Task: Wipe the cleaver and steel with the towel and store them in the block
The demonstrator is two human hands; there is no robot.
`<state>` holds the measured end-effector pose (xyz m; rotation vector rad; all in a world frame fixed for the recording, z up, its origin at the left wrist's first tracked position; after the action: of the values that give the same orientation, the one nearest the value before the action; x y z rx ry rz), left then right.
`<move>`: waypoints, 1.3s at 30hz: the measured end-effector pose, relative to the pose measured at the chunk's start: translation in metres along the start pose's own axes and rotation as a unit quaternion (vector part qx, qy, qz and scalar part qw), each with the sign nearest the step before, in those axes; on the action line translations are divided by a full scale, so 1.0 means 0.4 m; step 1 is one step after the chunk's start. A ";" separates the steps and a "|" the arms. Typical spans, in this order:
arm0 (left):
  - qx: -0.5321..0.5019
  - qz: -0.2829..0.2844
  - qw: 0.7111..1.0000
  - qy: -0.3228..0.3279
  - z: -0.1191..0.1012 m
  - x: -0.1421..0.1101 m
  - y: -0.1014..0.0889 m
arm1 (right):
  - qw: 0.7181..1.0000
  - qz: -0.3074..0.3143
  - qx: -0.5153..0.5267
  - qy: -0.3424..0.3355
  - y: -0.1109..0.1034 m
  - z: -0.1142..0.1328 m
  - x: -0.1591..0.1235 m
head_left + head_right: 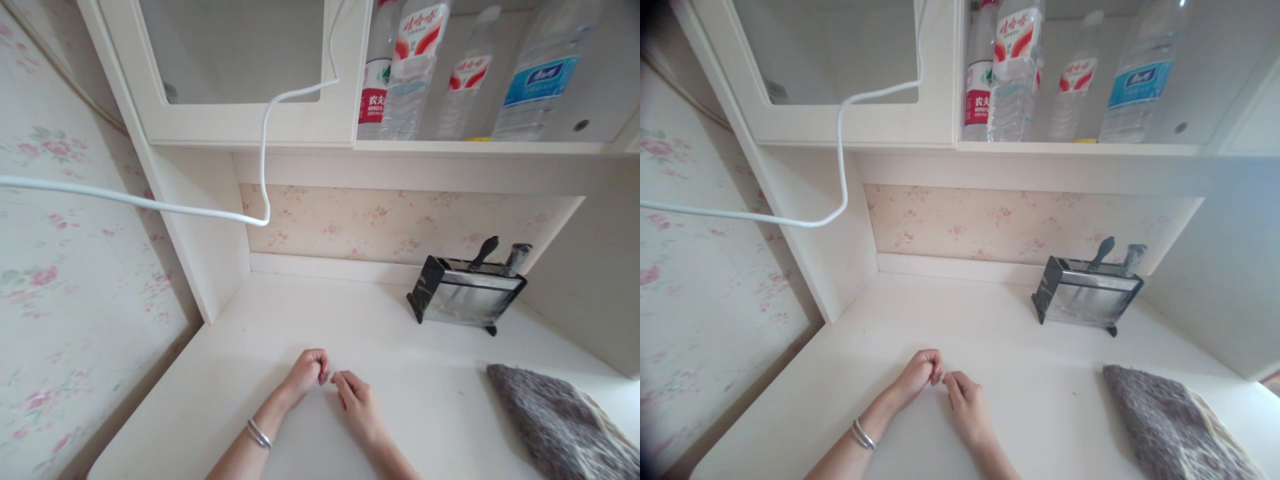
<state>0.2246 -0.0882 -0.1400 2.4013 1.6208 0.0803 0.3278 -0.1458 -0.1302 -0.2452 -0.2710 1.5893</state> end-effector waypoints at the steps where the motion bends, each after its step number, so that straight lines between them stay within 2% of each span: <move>1: 0.004 0.000 1.000 0.002 -0.001 0.000 -0.001 | 1.000 0.001 0.002 -0.009 -0.001 0.006 0.000; 13: 0.010 -0.010 1.000 0.003 -0.003 0.003 -0.006 | 1.000 0.003 -0.016 -0.015 0.006 -0.018 0.009; 22: 0.009 -0.005 1.000 -0.001 -0.002 0.002 -0.005 | 1.000 0.006 -0.021 -0.023 0.001 -0.002 0.006; 39: -0.010 -0.009 1.000 0.005 -0.007 0.002 -0.001 | 0.998 0.020 -0.041 -0.031 0.014 -0.007 0.002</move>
<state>0.2240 -0.0867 -0.1374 2.3756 1.6375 0.1035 0.3234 -0.1450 -0.1346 -0.2651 -0.3823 1.6287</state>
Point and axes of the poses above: each hand's wrist, its own x-axis towards the middle knuckle, its own y-axis out of the palm, z = x × y, the point moved 9 cm from there along x, towards the middle knuckle, and after that the axes turned 2 degrees about -x, right-handed, at the moved point
